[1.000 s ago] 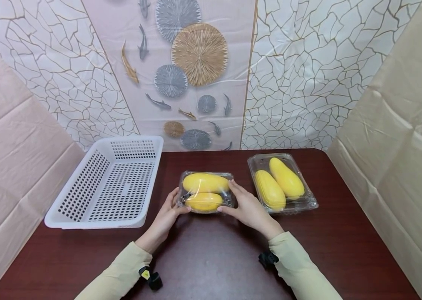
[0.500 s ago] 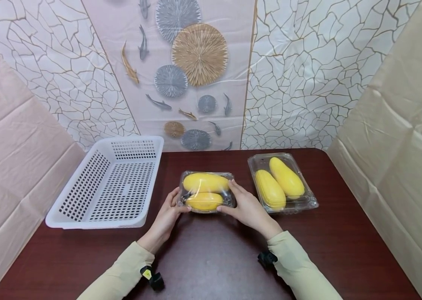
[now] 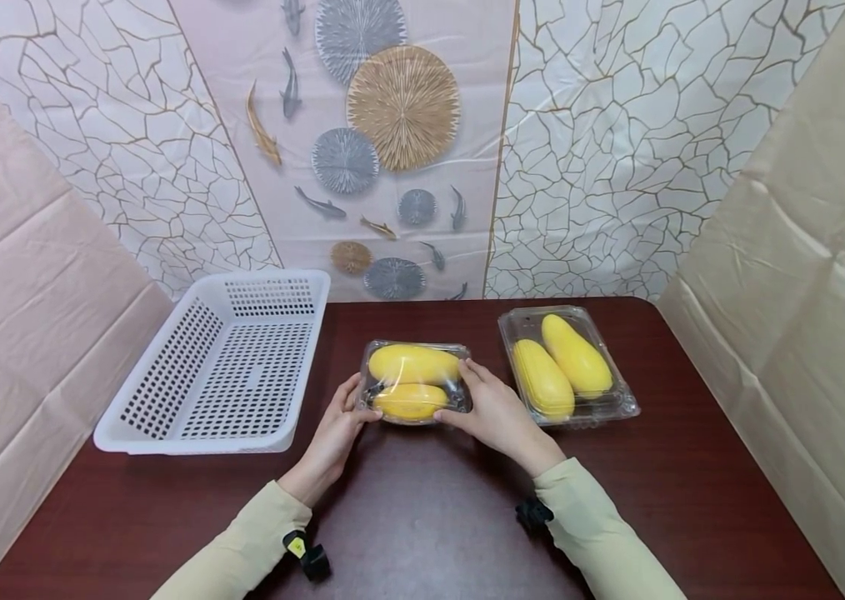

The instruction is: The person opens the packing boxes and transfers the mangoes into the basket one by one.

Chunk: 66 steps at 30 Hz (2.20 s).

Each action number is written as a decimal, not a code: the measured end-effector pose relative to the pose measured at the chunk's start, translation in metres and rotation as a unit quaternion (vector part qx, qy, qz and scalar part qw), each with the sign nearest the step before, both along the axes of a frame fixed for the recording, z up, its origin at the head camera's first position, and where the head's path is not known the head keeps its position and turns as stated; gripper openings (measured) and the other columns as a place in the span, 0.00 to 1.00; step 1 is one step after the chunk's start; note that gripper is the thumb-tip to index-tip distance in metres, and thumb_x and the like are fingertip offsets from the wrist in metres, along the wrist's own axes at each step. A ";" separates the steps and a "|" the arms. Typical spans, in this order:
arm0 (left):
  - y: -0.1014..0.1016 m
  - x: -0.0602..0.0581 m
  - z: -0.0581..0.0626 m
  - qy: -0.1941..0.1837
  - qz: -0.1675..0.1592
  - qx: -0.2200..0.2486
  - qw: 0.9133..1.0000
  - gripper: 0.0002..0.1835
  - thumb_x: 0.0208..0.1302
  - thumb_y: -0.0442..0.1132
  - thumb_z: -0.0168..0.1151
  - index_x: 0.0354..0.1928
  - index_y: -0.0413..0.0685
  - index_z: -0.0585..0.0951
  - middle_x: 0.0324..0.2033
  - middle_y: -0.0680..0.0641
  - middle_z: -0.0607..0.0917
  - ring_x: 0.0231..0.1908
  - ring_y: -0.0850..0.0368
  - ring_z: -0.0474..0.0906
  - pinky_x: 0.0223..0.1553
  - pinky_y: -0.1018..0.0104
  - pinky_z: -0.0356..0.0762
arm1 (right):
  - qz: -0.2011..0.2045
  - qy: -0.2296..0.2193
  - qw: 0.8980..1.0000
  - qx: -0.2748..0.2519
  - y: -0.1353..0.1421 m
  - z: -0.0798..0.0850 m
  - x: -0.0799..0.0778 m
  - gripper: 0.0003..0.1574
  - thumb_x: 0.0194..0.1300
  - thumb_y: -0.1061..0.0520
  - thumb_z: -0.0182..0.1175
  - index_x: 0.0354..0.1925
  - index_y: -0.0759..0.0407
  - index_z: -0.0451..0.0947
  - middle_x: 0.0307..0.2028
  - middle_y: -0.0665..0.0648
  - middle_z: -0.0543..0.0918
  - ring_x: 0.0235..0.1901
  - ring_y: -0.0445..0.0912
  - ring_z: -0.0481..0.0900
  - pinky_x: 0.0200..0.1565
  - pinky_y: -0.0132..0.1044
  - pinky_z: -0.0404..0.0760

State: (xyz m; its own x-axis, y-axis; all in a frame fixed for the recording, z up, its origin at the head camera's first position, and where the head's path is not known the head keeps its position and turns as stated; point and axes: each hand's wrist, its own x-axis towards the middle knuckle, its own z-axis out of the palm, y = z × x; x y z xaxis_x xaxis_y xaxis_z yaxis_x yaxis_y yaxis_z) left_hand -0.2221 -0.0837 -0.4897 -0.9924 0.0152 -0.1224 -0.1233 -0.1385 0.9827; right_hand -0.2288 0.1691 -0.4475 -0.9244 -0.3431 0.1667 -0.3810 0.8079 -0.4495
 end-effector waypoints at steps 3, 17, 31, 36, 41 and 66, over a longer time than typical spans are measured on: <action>0.001 0.000 0.001 0.001 0.004 0.000 1.000 0.46 0.57 0.28 0.63 0.77 0.43 0.55 0.76 0.39 0.60 0.75 0.46 0.53 0.71 0.49 0.55 | 0.003 0.009 1.000 -0.003 -0.003 0.000 -0.001 0.61 0.60 0.34 0.70 0.72 0.72 0.60 0.72 0.72 0.61 0.67 0.66 0.66 0.61 0.59 0.72; 0.004 0.003 0.001 0.002 0.013 -0.006 1.000 0.45 0.57 0.29 0.63 0.77 0.35 0.54 0.75 0.35 0.59 0.74 0.43 0.55 0.71 0.48 0.56 | 0.067 0.099 0.993 0.013 -0.024 -0.004 -0.008 0.54 0.60 0.44 0.74 0.69 0.76 0.64 0.71 0.74 0.63 0.70 0.66 0.63 0.65 0.57 0.69; 0.003 0.002 0.001 -0.003 0.019 0.004 1.000 0.44 0.59 0.28 0.62 0.76 0.36 0.55 0.75 0.35 0.60 0.74 0.44 0.56 0.70 0.49 0.57 | 0.121 0.138 0.983 0.030 -0.049 -0.004 -0.015 0.48 0.61 0.46 0.72 0.69 0.72 0.68 0.70 0.71 0.66 0.69 0.64 0.65 0.66 0.57 0.67; 0.004 0.001 0.000 -0.006 0.022 0.001 1.000 0.43 0.58 0.28 0.62 0.76 0.36 0.56 0.74 0.35 0.61 0.74 0.44 0.56 0.70 0.49 0.58 | 0.132 0.151 0.979 0.031 -0.058 -0.007 -0.018 0.45 0.61 0.48 0.71 0.68 0.71 0.69 0.69 0.73 0.67 0.69 0.65 0.65 0.68 0.57 0.64; 0.004 0.000 0.001 -0.001 0.023 0.003 1.000 0.44 0.58 0.28 0.62 0.76 0.36 0.56 0.74 0.35 0.62 0.74 0.44 0.56 0.70 0.49 0.57 | 0.133 0.157 0.978 0.020 -0.064 -0.011 -0.020 0.45 0.62 0.48 0.71 0.68 0.72 0.68 0.70 0.72 0.66 0.71 0.63 0.63 0.68 0.55 0.65; 0.003 0.001 0.002 0.005 0.035 0.033 0.999 0.41 0.56 0.25 0.60 0.74 0.35 0.59 0.72 0.34 0.65 0.71 0.45 0.61 0.68 0.53 0.58 | 0.127 0.170 0.977 0.025 -0.069 -0.006 -0.020 0.45 0.62 0.44 0.71 0.65 0.72 0.71 0.67 0.70 0.70 0.68 0.61 0.67 0.66 0.54 0.68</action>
